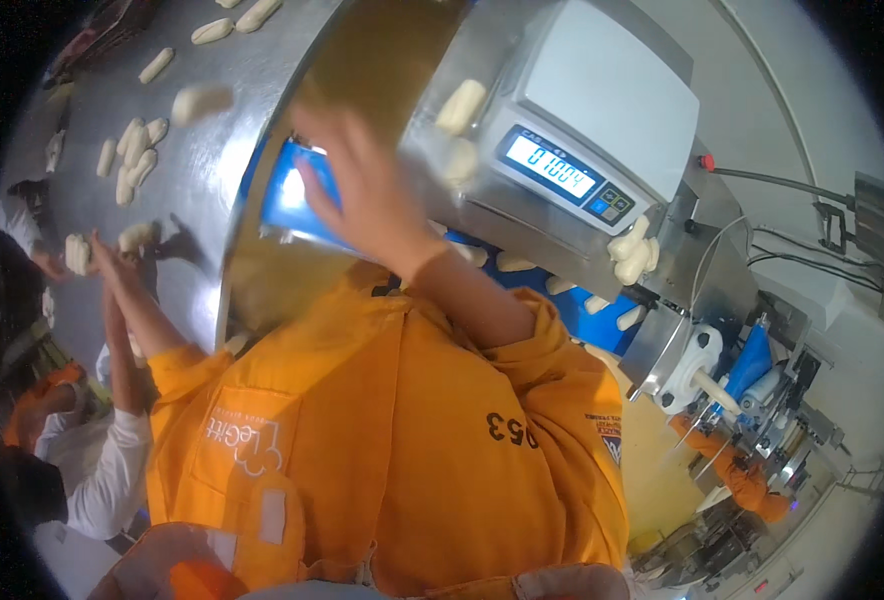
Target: The person repeatedly picks up small pieces of dough from a metal table, places them on a digital scale to check their weight, and then moves them onto a blue conveyor belt. This process is repeated continuously for numerous dough pieces.
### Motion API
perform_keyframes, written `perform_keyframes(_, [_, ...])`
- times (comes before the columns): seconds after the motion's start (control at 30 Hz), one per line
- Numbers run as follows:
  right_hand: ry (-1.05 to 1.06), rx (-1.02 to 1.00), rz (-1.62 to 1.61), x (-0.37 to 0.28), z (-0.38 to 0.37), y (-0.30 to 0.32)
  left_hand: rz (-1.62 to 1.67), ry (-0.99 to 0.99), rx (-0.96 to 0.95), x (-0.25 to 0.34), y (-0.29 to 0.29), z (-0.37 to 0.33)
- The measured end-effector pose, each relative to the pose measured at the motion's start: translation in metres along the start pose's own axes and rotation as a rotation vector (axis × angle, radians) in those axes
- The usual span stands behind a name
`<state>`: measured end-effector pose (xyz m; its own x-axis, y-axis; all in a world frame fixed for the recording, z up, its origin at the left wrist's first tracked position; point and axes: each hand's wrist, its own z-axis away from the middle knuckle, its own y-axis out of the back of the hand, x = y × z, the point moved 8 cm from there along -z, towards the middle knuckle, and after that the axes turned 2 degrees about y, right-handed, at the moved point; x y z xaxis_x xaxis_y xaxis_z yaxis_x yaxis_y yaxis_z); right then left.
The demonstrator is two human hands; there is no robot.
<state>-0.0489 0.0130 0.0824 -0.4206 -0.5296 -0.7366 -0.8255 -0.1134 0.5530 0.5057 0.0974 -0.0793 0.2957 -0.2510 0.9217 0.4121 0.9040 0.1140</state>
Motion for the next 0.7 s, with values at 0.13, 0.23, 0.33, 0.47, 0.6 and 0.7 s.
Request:
perform_keyframes(0.13, [-0.135,-0.368,0.398,0.114,0.144,-0.115,-0.777,-0.957,0.117,-0.006,-0.098,0.149])
perform_keyframes(0.23, [-0.366,-0.38,0.577,0.184,0.19,-0.118,-0.788,-1.051,-1.027,-0.072,-0.217,0.3])
perform_keyframes(0.33, [-0.444,-0.506,0.479,0.202,0.187,-0.121,-0.954,-1.665,-1.148,-0.163,-0.257,0.356])
perform_keyframes(0.47, [-0.563,-0.231,0.286,0.156,0.187,-0.063,-1.165,-1.452,-1.522,-0.207,-0.29,0.327])
perform_keyframes(0.6, [-0.895,-0.006,-0.252,0.13,0.25,0.014,-1.072,-0.708,-1.475,-0.161,-0.289,0.272])
perform_keyframes(0.7, [-1.088,0.321,-0.597,0.101,0.3,0.06,-0.79,-0.466,-1.375,-0.098,-0.305,0.235])
